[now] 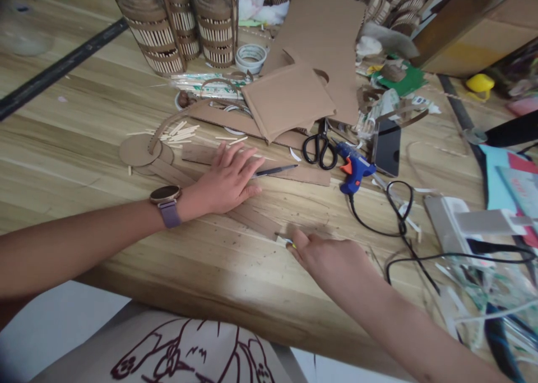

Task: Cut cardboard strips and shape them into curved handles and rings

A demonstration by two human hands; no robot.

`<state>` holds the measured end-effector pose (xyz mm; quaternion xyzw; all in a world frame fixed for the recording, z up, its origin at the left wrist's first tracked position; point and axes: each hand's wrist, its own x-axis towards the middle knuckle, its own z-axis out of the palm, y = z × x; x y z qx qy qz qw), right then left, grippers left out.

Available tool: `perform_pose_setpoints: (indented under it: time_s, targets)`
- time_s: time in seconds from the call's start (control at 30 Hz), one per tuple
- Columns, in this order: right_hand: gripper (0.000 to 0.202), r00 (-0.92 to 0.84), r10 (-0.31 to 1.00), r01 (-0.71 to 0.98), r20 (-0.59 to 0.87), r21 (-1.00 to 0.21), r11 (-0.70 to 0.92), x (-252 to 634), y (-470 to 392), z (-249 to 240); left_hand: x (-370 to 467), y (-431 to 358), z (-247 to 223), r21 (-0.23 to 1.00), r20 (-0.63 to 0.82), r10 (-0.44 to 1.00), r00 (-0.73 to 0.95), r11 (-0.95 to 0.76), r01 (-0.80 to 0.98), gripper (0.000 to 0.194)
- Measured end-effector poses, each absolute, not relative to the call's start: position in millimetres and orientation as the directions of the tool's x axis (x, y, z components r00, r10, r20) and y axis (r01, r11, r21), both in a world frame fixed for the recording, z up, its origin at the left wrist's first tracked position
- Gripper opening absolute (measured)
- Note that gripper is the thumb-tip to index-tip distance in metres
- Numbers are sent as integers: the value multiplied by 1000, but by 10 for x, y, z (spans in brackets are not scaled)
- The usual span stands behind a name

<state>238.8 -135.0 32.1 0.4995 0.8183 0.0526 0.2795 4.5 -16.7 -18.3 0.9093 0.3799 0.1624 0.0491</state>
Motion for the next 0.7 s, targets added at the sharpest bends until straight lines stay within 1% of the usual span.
perform_pose_setpoints:
  time_s: [0.1,0.2,0.5,0.7]
  targets:
    - [20,-354,855,786,-380,374,492,2406,-1362,304,48,-164,-178,215,250,710,659,-704,677,59]
    - [19,-373,859,796,-351,355,490,2419,-1372,291,50,-164,-178,217,246,712,658,-702,678,59]
    - [18,-388,852,810,-350,311,497,2422,-1352,308,56,-167,-176,190,227,720,656,-693,695,59]
    - [23,-326,848,846,-418,272,459,2629,-1455,288,57,-170,-187,209,257,710,656,-703,680,58]
